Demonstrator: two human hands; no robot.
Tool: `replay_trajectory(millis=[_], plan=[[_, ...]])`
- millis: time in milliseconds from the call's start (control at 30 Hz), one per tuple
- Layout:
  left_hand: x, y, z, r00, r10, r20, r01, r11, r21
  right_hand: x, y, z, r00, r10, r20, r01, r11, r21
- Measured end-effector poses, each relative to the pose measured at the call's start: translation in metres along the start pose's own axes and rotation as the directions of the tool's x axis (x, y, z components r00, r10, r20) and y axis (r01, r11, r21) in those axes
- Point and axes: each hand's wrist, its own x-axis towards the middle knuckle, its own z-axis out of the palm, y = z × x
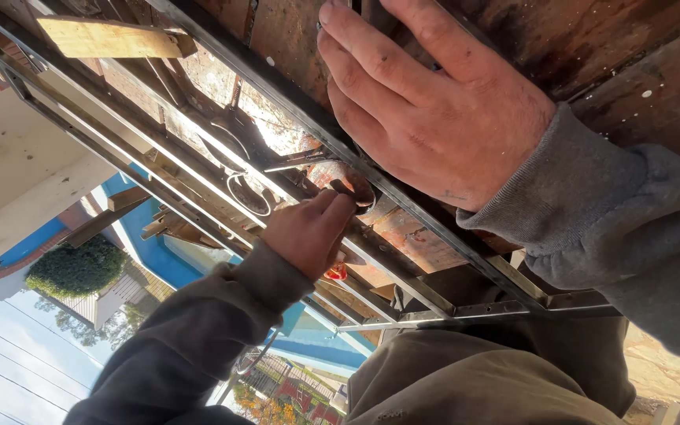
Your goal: Cleaning and fitting decorative metal scrollwork components into a metal gate frame on a workbench.
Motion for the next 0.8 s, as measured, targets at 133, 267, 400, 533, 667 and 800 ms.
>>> replay_trajectory(millis=[133,267,400,533,667,800], plan=[[0.001,0.019,0.011,0.957,-0.231,-0.175,0.152,0.914,-0.377,-0.002,-0.003,0.003,1.0,0.017,-0.002,-0.017,1.0,0.004],[-0.002,-0.024,-0.019,0.998,0.032,-0.048,-0.038,0.993,-0.114,-0.008,-0.004,0.004,1.0,0.005,-0.003,-0.005,0.997,0.076],[-0.005,0.0,-0.002,0.997,-0.012,0.077,0.007,0.998,0.058,-0.006,-0.005,0.002,1.0,0.016,0.001,-0.016,0.999,-0.038],[0.006,0.024,0.013,0.941,-0.332,-0.068,0.285,0.884,-0.371,-0.01,-0.009,0.009,0.998,0.058,-0.014,-0.056,0.992,0.117],[-0.008,-0.013,-0.006,0.986,-0.165,-0.005,0.158,0.953,-0.258,-0.011,-0.007,0.004,0.999,0.05,0.014,-0.05,0.999,0.021],[-0.002,-0.017,-0.015,0.987,0.064,0.15,-0.082,0.99,0.118,-0.013,-0.005,0.004,0.999,0.042,-0.022,-0.042,0.999,0.028]])
